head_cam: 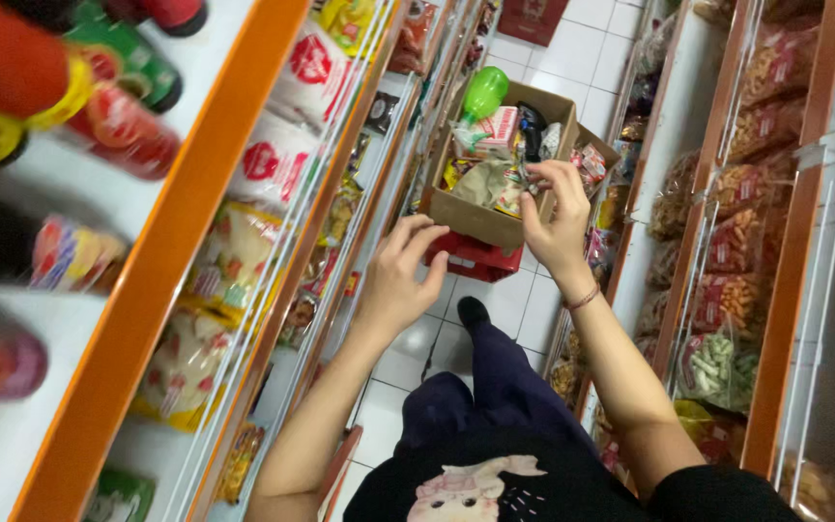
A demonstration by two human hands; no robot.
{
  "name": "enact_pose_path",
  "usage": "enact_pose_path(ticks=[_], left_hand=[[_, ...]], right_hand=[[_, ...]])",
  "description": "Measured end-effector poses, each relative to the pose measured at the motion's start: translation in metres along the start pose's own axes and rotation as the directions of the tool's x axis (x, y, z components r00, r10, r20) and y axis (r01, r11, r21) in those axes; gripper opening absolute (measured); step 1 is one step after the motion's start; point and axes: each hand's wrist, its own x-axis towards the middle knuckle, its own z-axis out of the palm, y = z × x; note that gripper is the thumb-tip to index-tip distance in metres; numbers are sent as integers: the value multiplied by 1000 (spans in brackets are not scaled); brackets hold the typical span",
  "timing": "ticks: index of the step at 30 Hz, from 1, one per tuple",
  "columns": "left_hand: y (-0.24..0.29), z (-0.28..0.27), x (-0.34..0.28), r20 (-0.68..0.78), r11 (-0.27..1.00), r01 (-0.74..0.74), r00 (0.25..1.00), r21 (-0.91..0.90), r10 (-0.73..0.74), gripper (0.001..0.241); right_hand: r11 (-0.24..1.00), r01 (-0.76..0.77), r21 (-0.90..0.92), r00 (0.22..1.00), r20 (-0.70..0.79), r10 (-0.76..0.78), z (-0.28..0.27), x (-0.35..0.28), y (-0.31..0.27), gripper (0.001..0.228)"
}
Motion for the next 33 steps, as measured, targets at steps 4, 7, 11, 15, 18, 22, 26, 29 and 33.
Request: enact_pose_path(ticks=[4, 7, 11, 15, 18, 22, 26, 29, 33], left_hand=[[-70, 97, 49, 63, 983, 137, 989, -118, -131, 28], [-124, 165, 91, 79, 968, 197, 979, -157, -186, 27], [-192, 249, 136, 97, 956, 259, 964, -137, -248, 28], [-251, 319, 172, 124, 905, 416, 906, -92, -404, 30], [-289, 349, 189, 129, 912, 407, 903, 37, -409, 53], [-335, 372, 206, 131, 856, 425, 869, 294, -477, 77], [-368, 386, 211, 86, 821, 485, 844, 302, -530, 86], [-375, 388, 220, 120, 775, 564, 781, 286, -613, 91], [-367, 382, 235, 170, 707, 566, 717, 423, -676, 105]], right_hand=[[978, -198, -67, 980, -42, 195, 3, 12, 110, 29], [960, -275, -59, 961, -43, 272, 12, 27, 187, 29], [912, -406, -63, 914, -32, 405, 29, 34, 279, 27], [856, -513, -69, 859, -35, 511, 58, 34, 361, 32], [817, -576, -34, 818, -16, 575, 86, 30, 411, 39], [715, -698, -30, 715, 20, 699, 131, 25, 461, 54], [646, -721, -249, 654, 62, 754, 172, 15, 498, 73], [580, -800, -152, 566, 128, 814, 199, 10, 522, 73], [419, -907, -43, 410, 140, 901, 230, -2, 556, 56]])
